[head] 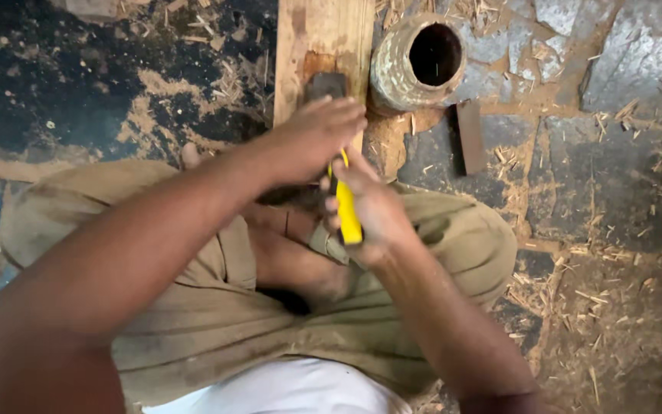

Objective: The person sharpens a chisel on a wet sharpening stone. They repeatedly rub the blade against the stone, periodically dipping the tool into a nearby container of liquid to wet the stone, and occasionally inspecting the blade edge.

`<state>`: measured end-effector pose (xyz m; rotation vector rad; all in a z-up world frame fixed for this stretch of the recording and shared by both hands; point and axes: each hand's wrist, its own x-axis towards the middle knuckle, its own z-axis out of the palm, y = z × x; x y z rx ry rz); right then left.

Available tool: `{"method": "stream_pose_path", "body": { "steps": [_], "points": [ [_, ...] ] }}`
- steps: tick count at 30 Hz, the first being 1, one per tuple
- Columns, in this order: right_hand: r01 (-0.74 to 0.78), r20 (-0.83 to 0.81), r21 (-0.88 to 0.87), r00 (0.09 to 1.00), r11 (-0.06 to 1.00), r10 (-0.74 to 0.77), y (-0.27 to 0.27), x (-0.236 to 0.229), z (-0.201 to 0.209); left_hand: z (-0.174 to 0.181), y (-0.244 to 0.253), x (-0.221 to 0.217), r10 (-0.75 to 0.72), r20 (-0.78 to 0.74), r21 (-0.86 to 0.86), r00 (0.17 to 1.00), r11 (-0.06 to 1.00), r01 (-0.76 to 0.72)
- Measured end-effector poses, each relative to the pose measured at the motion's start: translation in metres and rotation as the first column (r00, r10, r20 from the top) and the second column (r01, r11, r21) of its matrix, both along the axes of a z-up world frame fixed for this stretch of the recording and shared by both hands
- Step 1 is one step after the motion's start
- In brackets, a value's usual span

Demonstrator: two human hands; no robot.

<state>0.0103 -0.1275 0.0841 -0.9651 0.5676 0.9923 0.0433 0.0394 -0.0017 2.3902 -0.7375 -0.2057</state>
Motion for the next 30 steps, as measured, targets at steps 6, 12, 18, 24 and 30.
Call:
{"method": "stream_pose_path", "body": {
  "steps": [6, 12, 18, 24, 30],
  "points": [
    [-0.054, -0.207, -0.212, 0.978, 0.976, 0.009, -0.011, -0.066, 0.033, 0.001, -0.034, -0.085, 0.04, 0.077, -0.056, 0.996, 0.998, -0.036],
    [0.009, 0.04, -0.055, 0.999, 0.998, -0.006, -0.006, 0.01, -0.009, -0.012, -0.003, 0.015, 0.02, 0.066, -0.103, 0.998, 0.995, -0.013],
    [-0.079, -0.05, -0.283, 0.996, 0.956, 0.067, -0.026, -0.049, 0.01, -0.006, -0.038, -0.052, 0.002, 0.116, 0.014, 0.993, 1.0, -0.003],
    [-0.042, -0.04, -0.258, 0.999, 0.965, 0.033, -0.019, -0.039, 0.018, -0.014, -0.044, -0.043, 0.005, 0.009, -0.038, 1.0, 0.999, -0.005],
    [0.003, 0.074, -0.195, 0.997, 0.981, 0.012, -0.015, 0.0, 0.004, -0.011, -0.026, 0.011, 0.01, 0.104, -0.034, 0.994, 0.999, -0.007]
  ]
}}
